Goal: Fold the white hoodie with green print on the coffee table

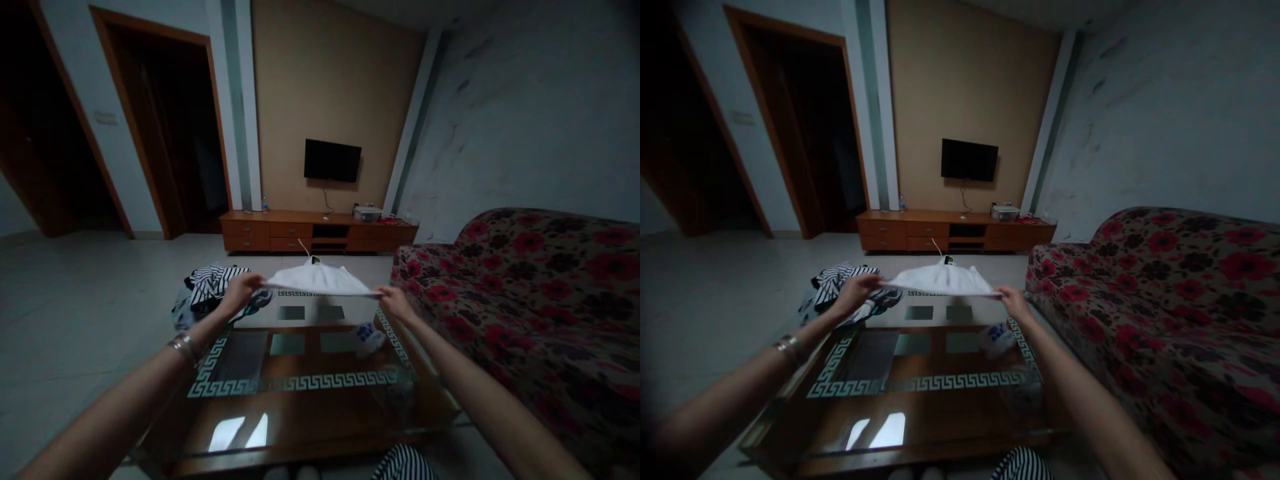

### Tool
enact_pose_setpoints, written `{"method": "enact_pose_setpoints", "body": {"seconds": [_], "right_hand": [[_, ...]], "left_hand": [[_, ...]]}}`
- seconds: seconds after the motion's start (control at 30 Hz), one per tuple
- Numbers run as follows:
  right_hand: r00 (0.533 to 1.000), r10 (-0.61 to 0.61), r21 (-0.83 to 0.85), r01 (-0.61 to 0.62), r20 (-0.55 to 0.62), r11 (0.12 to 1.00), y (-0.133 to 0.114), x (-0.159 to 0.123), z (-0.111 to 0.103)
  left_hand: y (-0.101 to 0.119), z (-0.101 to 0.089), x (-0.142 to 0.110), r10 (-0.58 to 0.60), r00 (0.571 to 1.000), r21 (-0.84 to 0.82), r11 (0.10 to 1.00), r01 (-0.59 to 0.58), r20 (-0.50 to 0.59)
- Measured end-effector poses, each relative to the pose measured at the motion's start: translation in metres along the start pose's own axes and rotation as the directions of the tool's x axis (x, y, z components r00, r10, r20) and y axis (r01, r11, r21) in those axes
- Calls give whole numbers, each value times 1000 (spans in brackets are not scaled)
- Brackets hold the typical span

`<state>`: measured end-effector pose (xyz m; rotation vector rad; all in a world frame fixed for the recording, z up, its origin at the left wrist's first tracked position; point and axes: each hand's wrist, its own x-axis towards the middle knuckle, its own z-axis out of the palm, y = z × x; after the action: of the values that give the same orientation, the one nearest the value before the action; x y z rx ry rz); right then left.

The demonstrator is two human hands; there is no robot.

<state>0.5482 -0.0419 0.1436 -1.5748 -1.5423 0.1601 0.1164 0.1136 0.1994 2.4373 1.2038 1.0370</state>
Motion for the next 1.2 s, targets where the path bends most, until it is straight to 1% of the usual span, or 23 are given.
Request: {"method": "enact_pose_setpoints", "body": {"seconds": [0.03,0.07,0.1,0.13,0.2,0.23,0.27,0.33,0.37,0.43,0.5,0.6,0.67,0.8,0.9,1.0,1.07,1.13,1.2], "right_hand": [[996,72,4,-72,51,997,21,-32,24],[990,116,0,-116,82,993,41,-63,46],[986,131,-3,-132,104,991,58,-93,67],[984,130,-13,-130,121,991,72,-121,84],[987,95,-19,-93,128,995,91,-171,113],[993,92,-18,-91,79,996,96,-191,124],[995,96,-19,-96,23,995,98,-208,132],[990,118,-25,-120,-81,992,98,-232,143],[986,128,-32,-132,-109,991,96,-239,145],[984,138,-49,-144,-113,988,93,-248,145],[984,150,-70,-156,-93,985,90,-252,142],[984,166,-107,-173,-65,979,84,-259,133],[984,172,-138,-178,-51,974,79,-265,124],[978,208,-201,-211,-37,957,69,-288,104],[962,270,-231,-271,-35,935,66,-317,87],[943,332,-235,-323,-3,917,71,-352,72],[938,347,-231,-337,4,913,76,-374,61],[939,345,-231,-338,-13,912,82,-391,51],[942,336,-239,-331,-21,913,84,-401,43]], "left_hand": [[-15,22,-29,-16,998,5,1000,15,64],[-28,43,-57,-29,991,13,1000,28,129],[-39,61,-84,-33,978,22,999,29,207],[-47,78,-109,-36,959,30,999,29,280],[-58,105,-154,-43,926,37,999,32,376],[-62,116,-173,-52,914,43,998,38,401],[-65,126,-189,-72,912,56,997,54,404],[-70,140,-212,-122,914,83,992,97,387],[-72,145,-220,-143,919,90,989,118,368],[-75,153,-231,-169,928,80,985,151,332],[-75,157,-239,-183,940,57,983,174,288],[-66,157,-248,-223,946,40,975,219,235],[-56,155,-254,-245,943,31,969,244,228],[-38,151,-267,-232,931,-3,970,243,283],[-24,149,-282,-207,921,-31,973,230,330],[-6,147,-300,-192,898,-67,969,236,395],[6,148,-314,-172,875,-110,963,246,452],[17,151,-330,-153,855,-167,949,266,496],[29,159,-345,-139,840,-219,931,291,525]]}}
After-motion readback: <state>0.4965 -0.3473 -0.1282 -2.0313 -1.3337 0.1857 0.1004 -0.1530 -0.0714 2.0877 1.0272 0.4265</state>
